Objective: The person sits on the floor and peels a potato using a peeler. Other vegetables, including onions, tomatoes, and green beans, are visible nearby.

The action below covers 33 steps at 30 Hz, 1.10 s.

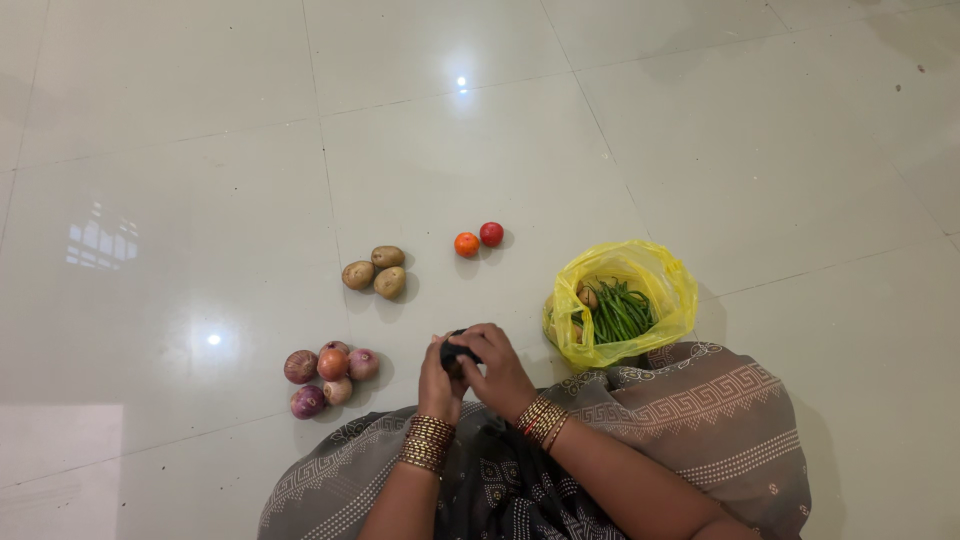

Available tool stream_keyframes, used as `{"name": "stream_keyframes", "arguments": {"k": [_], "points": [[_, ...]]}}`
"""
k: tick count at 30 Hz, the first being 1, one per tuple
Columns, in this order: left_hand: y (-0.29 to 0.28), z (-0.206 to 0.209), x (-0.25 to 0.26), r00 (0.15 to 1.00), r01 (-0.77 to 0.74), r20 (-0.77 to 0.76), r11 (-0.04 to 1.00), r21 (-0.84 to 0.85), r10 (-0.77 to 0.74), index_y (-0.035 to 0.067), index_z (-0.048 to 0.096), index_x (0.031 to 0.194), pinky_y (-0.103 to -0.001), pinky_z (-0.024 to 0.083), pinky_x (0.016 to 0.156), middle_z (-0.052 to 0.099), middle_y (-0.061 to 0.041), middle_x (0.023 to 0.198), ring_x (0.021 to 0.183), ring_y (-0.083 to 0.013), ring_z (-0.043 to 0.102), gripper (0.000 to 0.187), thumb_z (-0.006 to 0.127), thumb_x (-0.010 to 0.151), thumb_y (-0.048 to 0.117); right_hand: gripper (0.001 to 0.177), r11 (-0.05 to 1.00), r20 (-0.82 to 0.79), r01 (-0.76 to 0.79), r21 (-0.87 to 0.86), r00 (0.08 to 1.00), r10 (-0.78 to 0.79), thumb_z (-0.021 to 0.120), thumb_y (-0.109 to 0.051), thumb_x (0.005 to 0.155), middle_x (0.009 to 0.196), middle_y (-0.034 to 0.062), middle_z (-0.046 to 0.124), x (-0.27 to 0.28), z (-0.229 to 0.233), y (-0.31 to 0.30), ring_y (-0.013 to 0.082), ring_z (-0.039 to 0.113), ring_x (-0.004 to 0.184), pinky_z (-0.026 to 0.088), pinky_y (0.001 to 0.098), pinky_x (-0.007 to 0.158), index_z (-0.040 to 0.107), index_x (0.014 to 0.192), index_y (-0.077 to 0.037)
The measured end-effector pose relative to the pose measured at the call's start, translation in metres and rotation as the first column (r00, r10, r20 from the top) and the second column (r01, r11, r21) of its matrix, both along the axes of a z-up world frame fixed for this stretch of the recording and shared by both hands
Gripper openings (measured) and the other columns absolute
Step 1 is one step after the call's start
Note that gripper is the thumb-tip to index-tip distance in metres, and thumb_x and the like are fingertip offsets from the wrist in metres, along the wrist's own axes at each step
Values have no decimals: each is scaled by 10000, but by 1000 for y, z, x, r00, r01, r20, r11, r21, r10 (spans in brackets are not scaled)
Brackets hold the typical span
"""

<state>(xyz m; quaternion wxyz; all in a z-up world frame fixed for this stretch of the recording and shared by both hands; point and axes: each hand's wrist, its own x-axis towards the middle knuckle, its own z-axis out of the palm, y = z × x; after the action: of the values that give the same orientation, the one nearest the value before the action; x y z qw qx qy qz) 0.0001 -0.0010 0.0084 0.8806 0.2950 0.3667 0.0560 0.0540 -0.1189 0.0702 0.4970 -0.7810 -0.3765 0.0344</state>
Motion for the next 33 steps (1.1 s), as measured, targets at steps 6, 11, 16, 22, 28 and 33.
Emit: {"name": "stream_keyframes", "arguments": {"k": [6, 11, 16, 22, 28, 33], "points": [[-5, -6, 1, 983, 142, 119, 990, -9, -140, 86, 592, 1029, -298, 458, 606, 624, -12, 807, 659, -124, 547, 420, 393, 1068, 454, 260, 992, -193, 126, 11, 974, -122, 645, -68, 914, 1147, 116, 628, 12, -1, -2, 282, 671, 1075, 559, 373, 911, 692, 1170, -64], [-4, -9, -1, 998, 19, 65, 999, -51, -16, 101, 610, 1106, -317, 513, 668, 658, -37, 901, 779, -146, 626, 432, 374, 1042, 457, 282, 998, -134, 66, 6, 989, -64, 646, -50, 904, 1138, 113, 624, 5, -5, -1, 287, 646, 1093, 566, 362, 905, 695, 1181, -70], [1, -18, -2, 990, -123, 62, 989, -78, 128, 58, 587, 1173, -334, 550, 761, 664, -56, 990, 897, -170, 648, 449, 400, 1079, 455, 301, 998, -11, -49, -34, 999, 49, 670, -34, 878, 1148, 111, 624, -6, -6, 0, 305, 606, 1129, 512, 405, 973, 703, 1175, -74], [-2, -25, 1, 995, 28, 101, 999, -42, -24, 78, 591, 1140, -328, 545, 702, 647, -46, 928, 813, -151, 625, 460, 367, 1054, 471, 284, 1000, -54, 25, -17, 998, -26, 661, -46, 896, 1147, 119, 612, 5, -3, -1, 297, 624, 1110, 536, 388, 944, 699, 1178, -66], [-9, -24, 2, 974, 164, 163, 986, -33, -157, 65, 568, 1131, -313, 500, 650, 629, -51, 916, 754, -154, 577, 440, 398, 1102, 469, 251, 986, -248, 165, -11, 955, -162, 639, -80, 927, 1133, 107, 628, 18, -4, -2, 257, 675, 1050, 571, 349, 886, 706, 1169, -72], [-8, -20, 3, 999, 47, 27, 994, -95, -45, 72, 570, 1201, -362, 586, 801, 670, -55, 1018, 916, -164, 663, 476, 363, 1021, 461, 293, 996, -100, 82, -21, 992, -83, 634, -52, 907, 1131, 105, 637, 9, -6, -3, 272, 635, 1111, 540, 367, 945, 713, 1189, -76]]}}
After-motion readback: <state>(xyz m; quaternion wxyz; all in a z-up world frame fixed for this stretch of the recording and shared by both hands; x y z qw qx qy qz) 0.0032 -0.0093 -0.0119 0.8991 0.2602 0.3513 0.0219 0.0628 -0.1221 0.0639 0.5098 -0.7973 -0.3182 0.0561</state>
